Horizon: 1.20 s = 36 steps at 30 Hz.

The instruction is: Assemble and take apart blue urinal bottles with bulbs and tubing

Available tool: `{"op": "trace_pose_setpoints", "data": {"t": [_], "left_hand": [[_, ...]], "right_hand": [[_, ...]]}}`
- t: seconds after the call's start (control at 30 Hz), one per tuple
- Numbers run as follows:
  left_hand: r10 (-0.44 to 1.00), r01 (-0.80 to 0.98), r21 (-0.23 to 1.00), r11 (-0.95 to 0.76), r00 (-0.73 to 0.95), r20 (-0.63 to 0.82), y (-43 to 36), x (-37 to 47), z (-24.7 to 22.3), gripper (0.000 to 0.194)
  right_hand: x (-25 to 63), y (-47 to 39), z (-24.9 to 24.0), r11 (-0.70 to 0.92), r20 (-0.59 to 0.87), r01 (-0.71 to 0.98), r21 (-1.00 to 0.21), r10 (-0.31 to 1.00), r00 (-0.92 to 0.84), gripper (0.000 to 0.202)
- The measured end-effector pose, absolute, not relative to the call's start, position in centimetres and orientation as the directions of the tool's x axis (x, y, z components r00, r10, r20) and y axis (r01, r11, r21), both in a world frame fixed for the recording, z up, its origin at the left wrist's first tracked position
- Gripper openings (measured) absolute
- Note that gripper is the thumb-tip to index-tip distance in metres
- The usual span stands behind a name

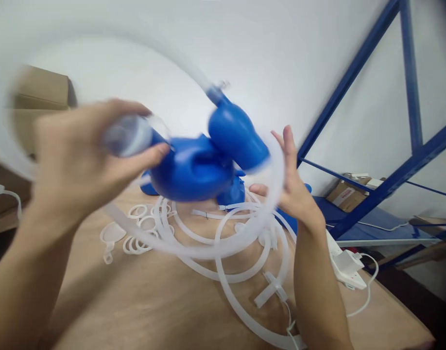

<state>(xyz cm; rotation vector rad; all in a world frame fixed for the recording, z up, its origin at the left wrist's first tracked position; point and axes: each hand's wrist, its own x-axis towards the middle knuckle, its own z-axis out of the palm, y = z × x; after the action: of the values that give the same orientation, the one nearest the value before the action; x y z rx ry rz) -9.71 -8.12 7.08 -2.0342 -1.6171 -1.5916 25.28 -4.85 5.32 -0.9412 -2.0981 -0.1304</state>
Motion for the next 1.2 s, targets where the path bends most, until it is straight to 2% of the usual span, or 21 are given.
{"op": "trace_pose_setpoints", "data": {"t": [0.03,0.1,0.23,0.37,0.53,0.63,0.7,0.83,0.93,1.07,1.13,1.2], "left_hand": [[0.623,0.737,0.442,-0.511,-0.037,0.781,-7.8,-8.9,6.6,0.068],[0.614,0.677,0.402,-0.616,0.093,0.784,-6.5,-7.3,5.4,0.054],[0.7,0.568,0.489,-0.662,0.235,0.674,-3.1,-4.4,2.1,0.046],[0.643,0.469,0.468,-0.749,0.342,0.686,-0.7,-2.5,-1.2,0.044],[0.661,0.538,0.419,-0.732,0.409,0.629,0.1,-2.2,-3.0,0.046],[0.674,0.654,0.272,-0.706,0.504,0.54,0.0,-2.7,-3.1,0.042],[0.639,0.675,0.135,-0.725,0.587,0.498,0.1,-3.0,-3.2,0.041],[0.522,0.605,-0.056,-0.794,0.726,0.448,0.4,-3.1,-3.2,0.039],[0.508,0.619,-0.143,-0.773,0.737,0.445,0.2,-2.6,-3.4,0.034],[0.465,0.604,-0.346,-0.718,0.787,0.406,-0.2,-1.6,-4.3,0.032],[0.448,0.597,-0.393,-0.699,0.795,0.409,-0.1,-1.3,-4.9,0.032],[0.455,0.624,-0.358,-0.695,0.766,0.453,0.1,-1.1,-5.5,0.034]], "right_hand": [[25.8,-5.2,5.7,0.731,0.713,0.641,-0.233,0.577,-0.398,0.138],[27.3,-6.0,6.5,0.736,0.612,0.595,-0.323,0.642,-0.463,0.146],[31.2,-6.6,6.2,0.623,0.331,0.602,-0.5,0.78,-0.531,0.153],[33.7,-5.1,2.9,0.626,0.296,0.49,-0.607,0.75,-0.592,0.161],[33.1,-3.4,-2.7,0.574,0.302,0.553,-0.603,0.807,-0.508,0.137],[31.8,-3.3,-5.0,0.526,0.314,0.581,-0.622,0.846,-0.43,0.111],[31.2,-3.3,-5.9,0.513,0.353,0.581,-0.632,0.858,-0.374,0.104],[30.9,-2.9,-6.9,0.523,0.39,0.549,-0.652,0.852,-0.349,0.105],[30.8,-2.6,-7.4,0.528,0.398,0.533,-0.661,0.849,-0.349,0.107],[30.3,-2.7,-7.7,0.528,0.401,0.514,-0.676,0.849,-0.344,0.107],[30.0,-2.7,-7.7,0.528,0.401,0.49,-0.694,0.848,-0.347,0.11],[29.9,-2.8,-7.6,0.527,0.4,0.477,-0.704,0.848,-0.347,0.109]]}}
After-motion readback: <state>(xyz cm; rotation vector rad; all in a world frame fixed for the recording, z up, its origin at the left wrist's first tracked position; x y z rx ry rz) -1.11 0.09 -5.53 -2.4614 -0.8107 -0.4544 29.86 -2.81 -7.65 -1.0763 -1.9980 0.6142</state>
